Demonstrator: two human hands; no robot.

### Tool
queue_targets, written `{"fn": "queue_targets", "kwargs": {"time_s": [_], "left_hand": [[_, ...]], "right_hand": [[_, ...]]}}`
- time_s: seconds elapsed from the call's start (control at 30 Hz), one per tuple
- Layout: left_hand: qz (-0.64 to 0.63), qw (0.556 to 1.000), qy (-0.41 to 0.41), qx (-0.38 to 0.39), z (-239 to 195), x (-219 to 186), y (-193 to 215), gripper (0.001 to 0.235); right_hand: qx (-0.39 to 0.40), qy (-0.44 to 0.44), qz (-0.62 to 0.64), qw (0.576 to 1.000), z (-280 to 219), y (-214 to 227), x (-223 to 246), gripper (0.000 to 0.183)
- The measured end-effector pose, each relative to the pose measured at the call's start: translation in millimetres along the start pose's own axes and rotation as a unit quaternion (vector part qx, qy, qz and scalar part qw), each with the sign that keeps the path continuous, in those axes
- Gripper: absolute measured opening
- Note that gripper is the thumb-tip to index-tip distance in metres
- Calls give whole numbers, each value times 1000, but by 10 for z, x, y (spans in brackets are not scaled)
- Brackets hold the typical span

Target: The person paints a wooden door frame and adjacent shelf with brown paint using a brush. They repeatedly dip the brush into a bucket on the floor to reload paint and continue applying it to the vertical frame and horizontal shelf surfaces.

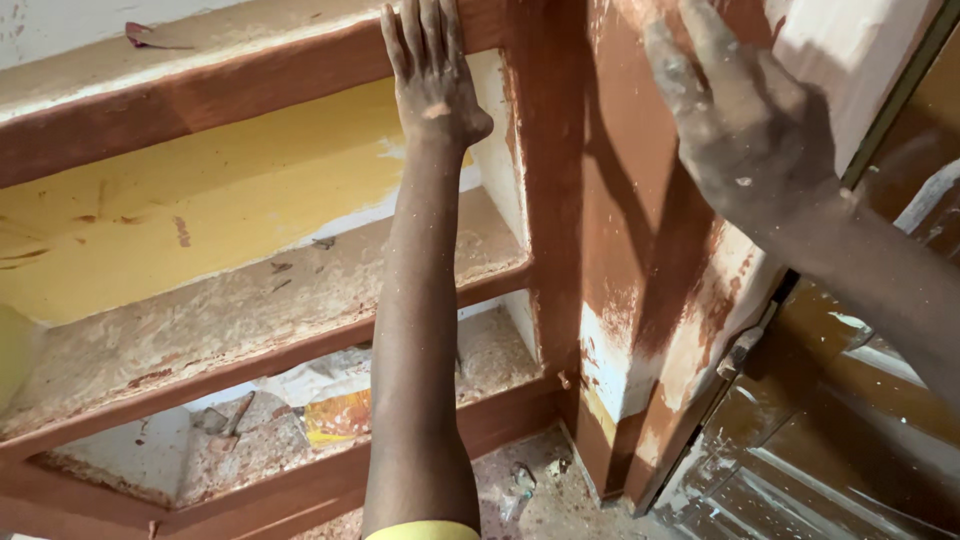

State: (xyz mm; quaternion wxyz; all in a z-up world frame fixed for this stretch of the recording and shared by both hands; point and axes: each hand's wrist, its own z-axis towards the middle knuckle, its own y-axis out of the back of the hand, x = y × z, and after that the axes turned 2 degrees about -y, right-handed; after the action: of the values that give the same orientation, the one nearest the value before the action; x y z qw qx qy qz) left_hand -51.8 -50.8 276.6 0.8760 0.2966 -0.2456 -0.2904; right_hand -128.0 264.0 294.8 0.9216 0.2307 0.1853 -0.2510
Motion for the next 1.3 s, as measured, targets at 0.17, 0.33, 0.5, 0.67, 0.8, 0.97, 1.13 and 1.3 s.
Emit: {"fn": "queue_targets", "kwargs": {"time_s": [0.17,0.33,0.5,0.67,0.8,0.97,1.13,1.3], "left_hand": [[-10,1000,-12,15,17,17,-89,112],[-19,1000,-8,8,37,0,-112,110],[-3,1000,1,-18,15,-5,-79,110],[20,999,11,-41,6,-30,-86,107],[4,1000,3,-7,12,-21,-138,105],[19,999,5,29,53,-45,-201,109],[14,999,13,28,61,-59,-131,107],[21,1000,12,6,20,-57,-72,107]], "right_hand": [[460,-101,106,876,-237,-221,329,30],[202,105,213,950,-577,-378,544,27],[51,95,35,994,-361,-402,302,25],[-60,78,-67,993,-162,-264,50,23],[10,37,41,998,-302,-331,247,28],[371,-72,179,908,-802,-392,535,38],[324,-21,290,900,-932,-367,421,45],[293,-50,76,952,-616,-283,93,42]]}}
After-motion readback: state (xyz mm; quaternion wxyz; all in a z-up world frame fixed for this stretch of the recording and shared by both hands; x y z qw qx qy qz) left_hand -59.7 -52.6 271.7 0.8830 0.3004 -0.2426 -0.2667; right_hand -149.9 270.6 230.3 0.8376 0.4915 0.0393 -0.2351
